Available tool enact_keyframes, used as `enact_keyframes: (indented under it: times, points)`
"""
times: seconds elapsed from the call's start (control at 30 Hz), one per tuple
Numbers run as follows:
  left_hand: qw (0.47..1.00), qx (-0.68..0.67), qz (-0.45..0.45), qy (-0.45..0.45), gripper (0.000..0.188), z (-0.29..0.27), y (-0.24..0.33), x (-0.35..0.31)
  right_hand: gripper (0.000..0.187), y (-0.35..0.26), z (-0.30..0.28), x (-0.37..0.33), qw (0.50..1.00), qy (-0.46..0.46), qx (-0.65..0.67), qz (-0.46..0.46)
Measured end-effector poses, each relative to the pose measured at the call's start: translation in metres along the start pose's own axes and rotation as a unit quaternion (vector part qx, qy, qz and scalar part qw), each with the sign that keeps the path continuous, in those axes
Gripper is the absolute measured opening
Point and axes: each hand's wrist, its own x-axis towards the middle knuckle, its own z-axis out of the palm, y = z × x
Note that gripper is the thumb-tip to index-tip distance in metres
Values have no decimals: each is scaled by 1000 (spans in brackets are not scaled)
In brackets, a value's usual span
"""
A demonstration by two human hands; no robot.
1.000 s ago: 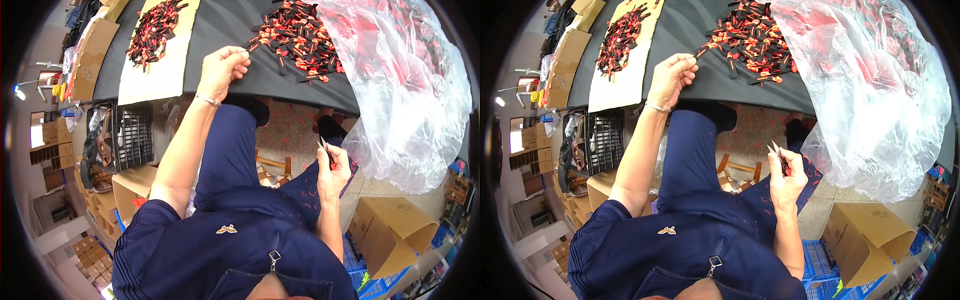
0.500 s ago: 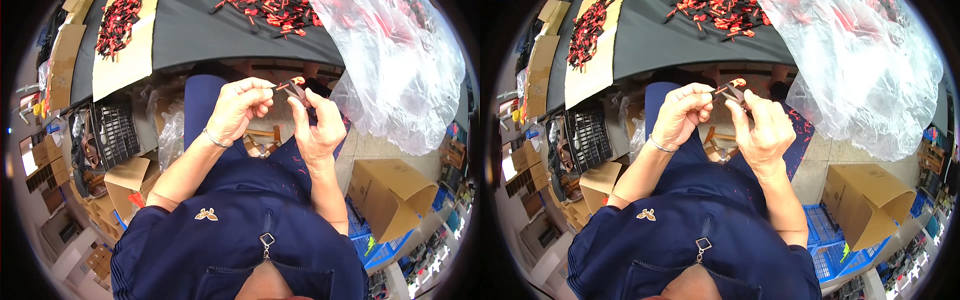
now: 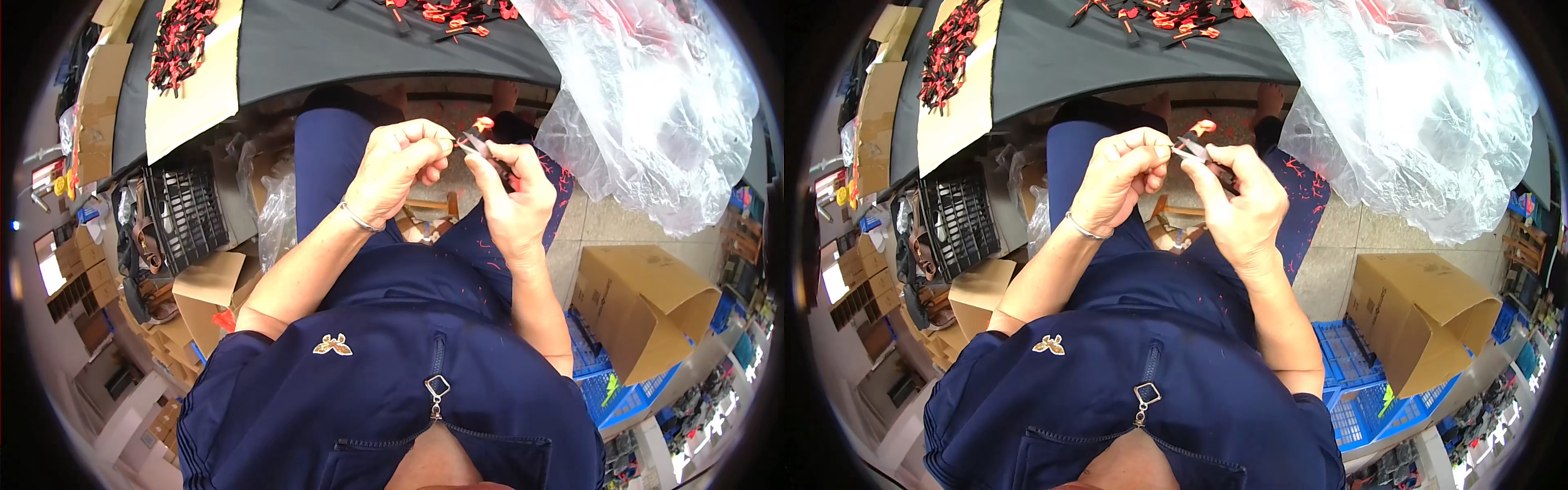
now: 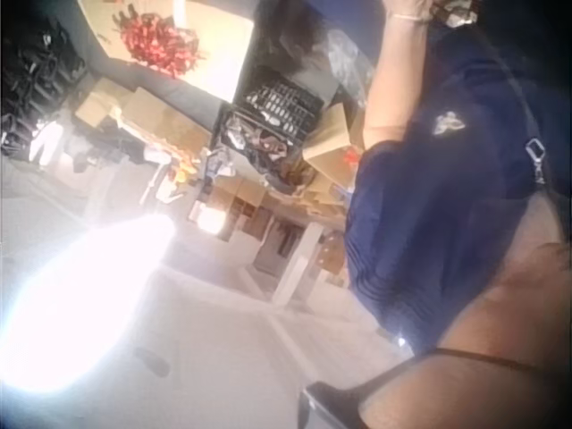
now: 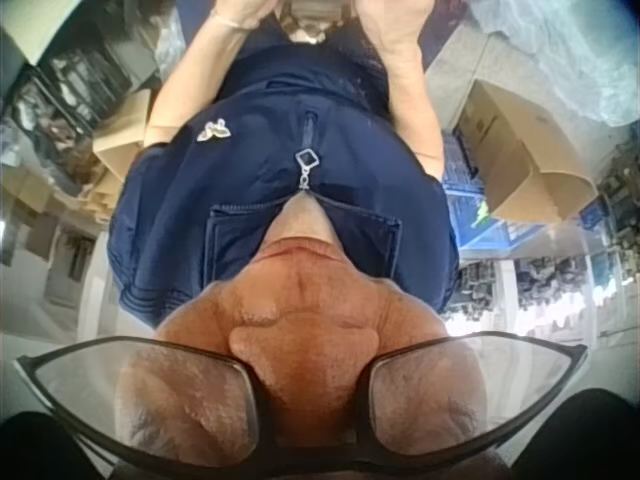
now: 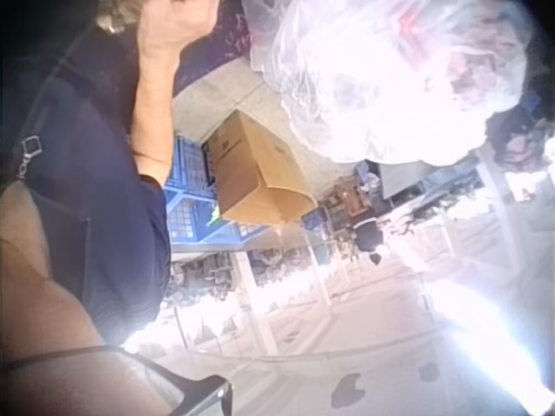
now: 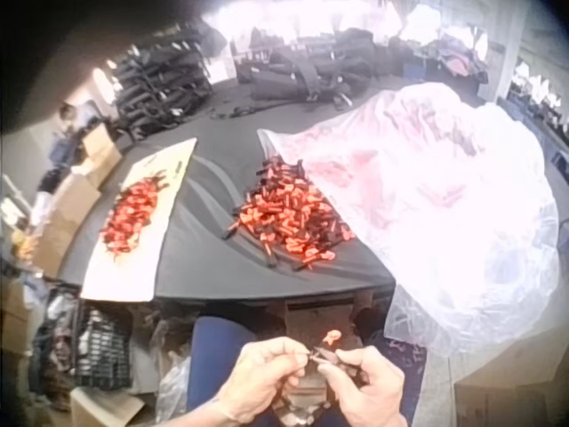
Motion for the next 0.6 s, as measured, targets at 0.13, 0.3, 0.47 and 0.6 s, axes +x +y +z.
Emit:
enact_keyframes:
  times: [0.13, 0.3, 0.47, 0.6]
  points:
    - [999, 54, 8, -4, 9, 10, 8, 0, 18, 2, -9, 1, 915, -82, 328, 221]
    - [998, 63, 4, 24, 8, 10, 2, 3, 19, 1, -7, -6, 960, 23, 231, 160]
    - [998, 49, 8, 26, 7, 10, -2, 4, 20, 8, -8, -10, 998, 38, 34, 37]
    - [998, 64, 3, 26, 7, 11, -3, 7, 20, 11, -7, -9, 999, 37, -24, -5]
